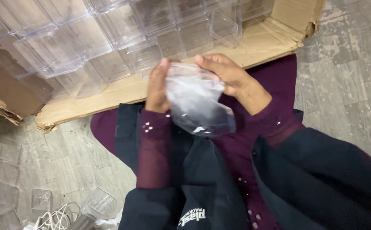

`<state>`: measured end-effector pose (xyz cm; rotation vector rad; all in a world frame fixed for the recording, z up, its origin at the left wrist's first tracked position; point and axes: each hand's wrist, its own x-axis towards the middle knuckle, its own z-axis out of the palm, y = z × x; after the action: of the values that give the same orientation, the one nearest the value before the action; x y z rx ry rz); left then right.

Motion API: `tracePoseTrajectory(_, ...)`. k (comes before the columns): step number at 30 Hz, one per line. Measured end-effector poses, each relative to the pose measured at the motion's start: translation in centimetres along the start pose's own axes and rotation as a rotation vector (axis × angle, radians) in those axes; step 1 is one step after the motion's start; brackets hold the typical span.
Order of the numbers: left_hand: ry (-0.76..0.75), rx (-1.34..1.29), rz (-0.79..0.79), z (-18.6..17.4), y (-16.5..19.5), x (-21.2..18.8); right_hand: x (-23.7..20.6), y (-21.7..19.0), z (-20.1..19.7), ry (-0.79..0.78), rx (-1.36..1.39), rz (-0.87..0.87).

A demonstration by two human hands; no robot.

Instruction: The person sits on the floor in front of an open cardboard box filled with clear plastic boxes. They take plastic bags, open them, place clear plastic boxes into the bags, and set the bagged boxes back into the cardboard box, repeating this for several boxes.

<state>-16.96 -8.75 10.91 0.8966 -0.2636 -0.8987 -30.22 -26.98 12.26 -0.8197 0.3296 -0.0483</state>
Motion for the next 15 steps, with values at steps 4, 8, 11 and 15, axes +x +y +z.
tracePoseTrajectory(4, 0.010, 0.303, -0.018, -5.1, 4.1, 0.0, 1.5, 0.2, -1.1, -0.442, 0.223, -0.278)
tracePoseTrajectory(8, 0.249, 1.272, 0.408, -8.2, 4.7, 1.1, 7.7, 0.4, 0.2, -0.129, -0.194, -0.272)
tracePoseTrajectory(11, 0.542, 1.502, 0.670, -8.9, 3.9, 2.7, 13.1, 1.9, 2.2, 0.177, -1.073, -0.763)
tracePoseTrajectory(15, 0.644, 1.578, 0.372, -8.1, 3.5, 3.4, 13.3, 2.8, 3.2, 0.241, -1.148, -0.471)
